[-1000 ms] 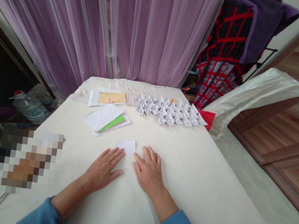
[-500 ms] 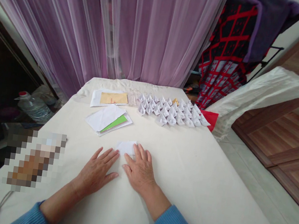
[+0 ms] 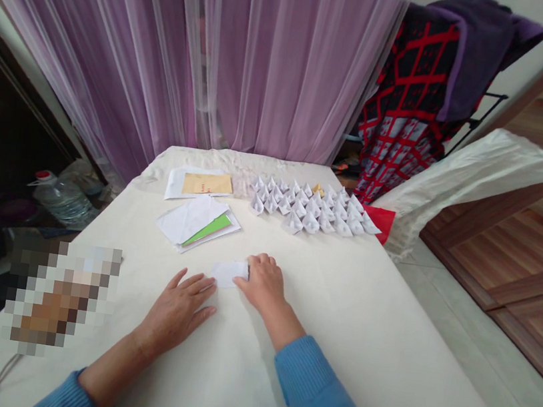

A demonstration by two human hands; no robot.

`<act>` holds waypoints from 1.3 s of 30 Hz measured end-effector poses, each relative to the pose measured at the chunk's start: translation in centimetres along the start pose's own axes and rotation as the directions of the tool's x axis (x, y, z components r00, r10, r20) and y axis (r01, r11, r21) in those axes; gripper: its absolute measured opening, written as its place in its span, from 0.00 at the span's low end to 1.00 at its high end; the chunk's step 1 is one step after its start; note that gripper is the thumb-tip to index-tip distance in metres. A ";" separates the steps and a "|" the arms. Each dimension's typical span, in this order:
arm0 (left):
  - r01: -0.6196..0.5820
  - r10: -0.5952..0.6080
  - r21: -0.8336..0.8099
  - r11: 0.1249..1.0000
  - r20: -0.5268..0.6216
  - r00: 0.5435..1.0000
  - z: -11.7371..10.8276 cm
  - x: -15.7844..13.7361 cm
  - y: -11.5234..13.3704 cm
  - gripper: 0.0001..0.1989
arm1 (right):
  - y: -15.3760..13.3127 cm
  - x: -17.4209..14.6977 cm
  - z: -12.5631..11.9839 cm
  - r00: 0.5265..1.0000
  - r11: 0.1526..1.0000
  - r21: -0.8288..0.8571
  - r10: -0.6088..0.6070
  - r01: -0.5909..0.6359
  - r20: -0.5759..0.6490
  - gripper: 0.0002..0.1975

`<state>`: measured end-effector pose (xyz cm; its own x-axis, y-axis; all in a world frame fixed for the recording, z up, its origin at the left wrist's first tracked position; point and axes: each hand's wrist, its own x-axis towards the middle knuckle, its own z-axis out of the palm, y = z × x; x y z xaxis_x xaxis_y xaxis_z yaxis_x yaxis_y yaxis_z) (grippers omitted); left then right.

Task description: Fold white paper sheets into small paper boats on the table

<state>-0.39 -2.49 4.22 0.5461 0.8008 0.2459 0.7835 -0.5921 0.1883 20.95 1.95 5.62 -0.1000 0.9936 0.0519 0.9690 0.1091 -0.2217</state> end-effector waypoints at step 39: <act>0.384 -0.526 -0.875 0.294 0.188 0.829 1.0 3.4 -1.1 0.16 | -2.1 -0.3 1.1 0.987 0.228 0.974 0.154 0.007 -0.043 0.16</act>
<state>0.89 1.03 3.93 0.0963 0.9926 -0.0733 0.1807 0.0550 0.9820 18.68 1.48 5.03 0.0599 0.9965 0.0591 0.0003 0.0592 -0.9982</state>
